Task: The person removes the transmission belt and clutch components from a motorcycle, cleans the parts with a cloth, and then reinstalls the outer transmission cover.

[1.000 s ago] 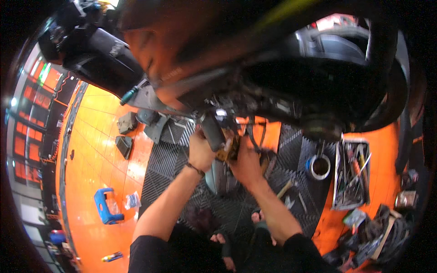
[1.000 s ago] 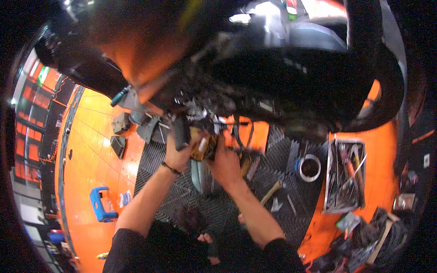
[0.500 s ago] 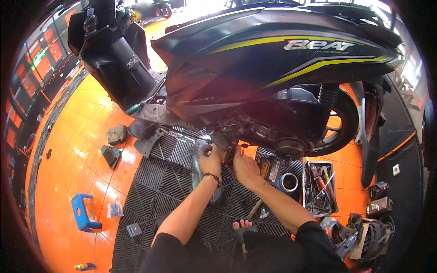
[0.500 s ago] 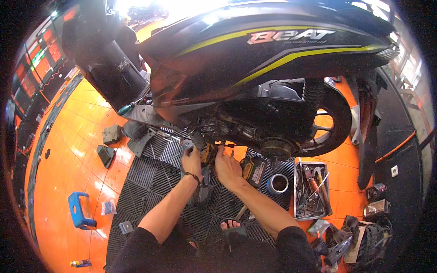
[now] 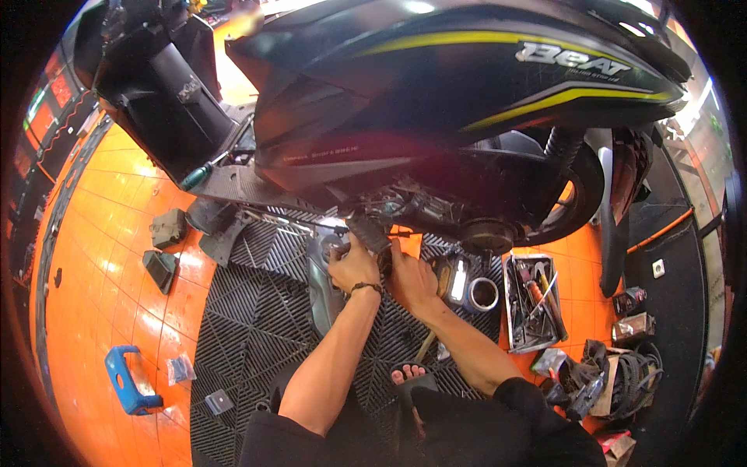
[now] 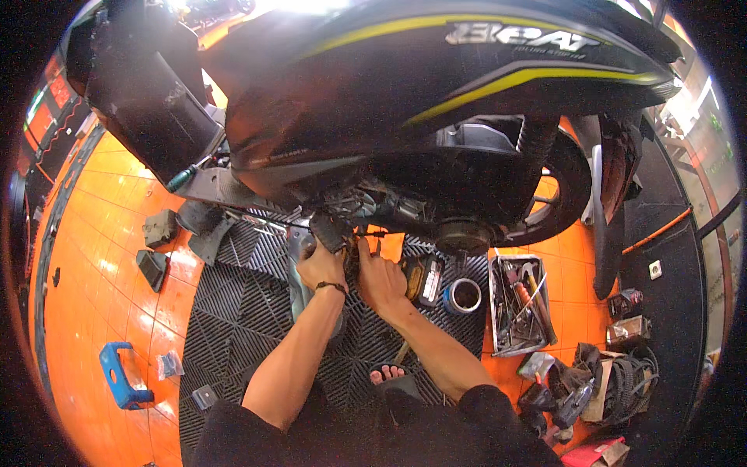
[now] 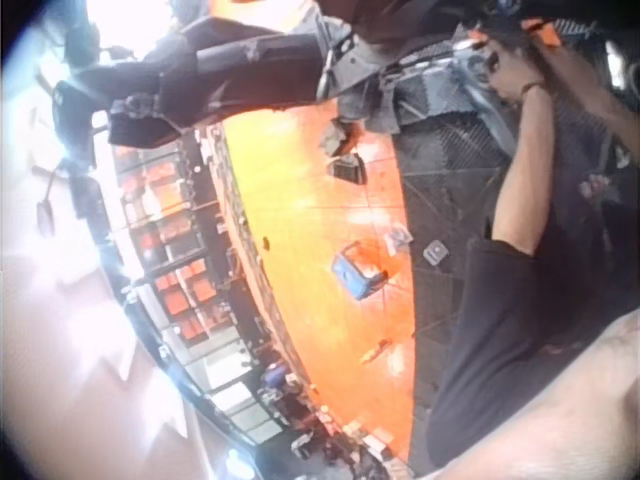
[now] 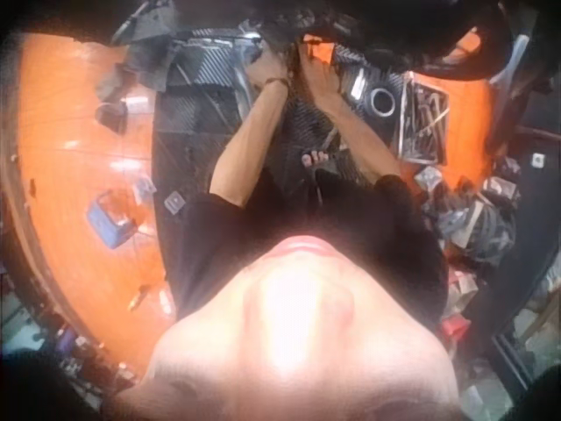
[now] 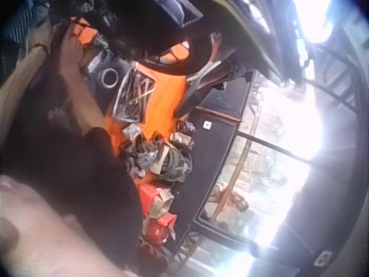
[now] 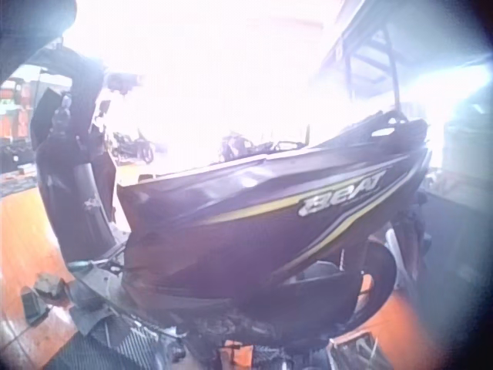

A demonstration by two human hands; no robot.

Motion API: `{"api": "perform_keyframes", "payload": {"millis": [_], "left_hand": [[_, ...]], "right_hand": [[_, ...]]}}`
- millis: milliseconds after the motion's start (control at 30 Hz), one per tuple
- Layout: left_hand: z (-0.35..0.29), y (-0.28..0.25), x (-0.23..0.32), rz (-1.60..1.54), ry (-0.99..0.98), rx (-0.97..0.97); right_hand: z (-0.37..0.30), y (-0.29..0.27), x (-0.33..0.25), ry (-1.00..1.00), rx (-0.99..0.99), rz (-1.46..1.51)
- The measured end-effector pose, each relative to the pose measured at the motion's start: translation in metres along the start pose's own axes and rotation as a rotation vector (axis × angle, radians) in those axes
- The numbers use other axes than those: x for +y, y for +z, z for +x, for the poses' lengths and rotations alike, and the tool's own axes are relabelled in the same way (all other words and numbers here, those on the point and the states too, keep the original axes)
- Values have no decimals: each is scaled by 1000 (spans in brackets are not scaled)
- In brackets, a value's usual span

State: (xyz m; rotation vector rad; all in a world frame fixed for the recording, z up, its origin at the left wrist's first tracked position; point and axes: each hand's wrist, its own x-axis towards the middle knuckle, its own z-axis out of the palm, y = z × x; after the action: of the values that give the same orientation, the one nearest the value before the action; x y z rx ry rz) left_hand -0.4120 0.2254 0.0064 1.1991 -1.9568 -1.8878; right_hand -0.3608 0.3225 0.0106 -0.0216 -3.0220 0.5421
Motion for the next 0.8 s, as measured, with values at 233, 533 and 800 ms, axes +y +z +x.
{"api": "perform_keyframes", "payload": {"millis": [233, 533, 800], "left_hand": [[-8, -2, 18, 95, -41, 51], [10, 7, 0, -67, -73, -36], [9, 7, 5, -204, -87, -48]], "right_hand": [[2, 7, 2, -10, 13, 19], [3, 7, 1, -17, 41, 79], [4, 6, 0, 14, 44, 49]]}}
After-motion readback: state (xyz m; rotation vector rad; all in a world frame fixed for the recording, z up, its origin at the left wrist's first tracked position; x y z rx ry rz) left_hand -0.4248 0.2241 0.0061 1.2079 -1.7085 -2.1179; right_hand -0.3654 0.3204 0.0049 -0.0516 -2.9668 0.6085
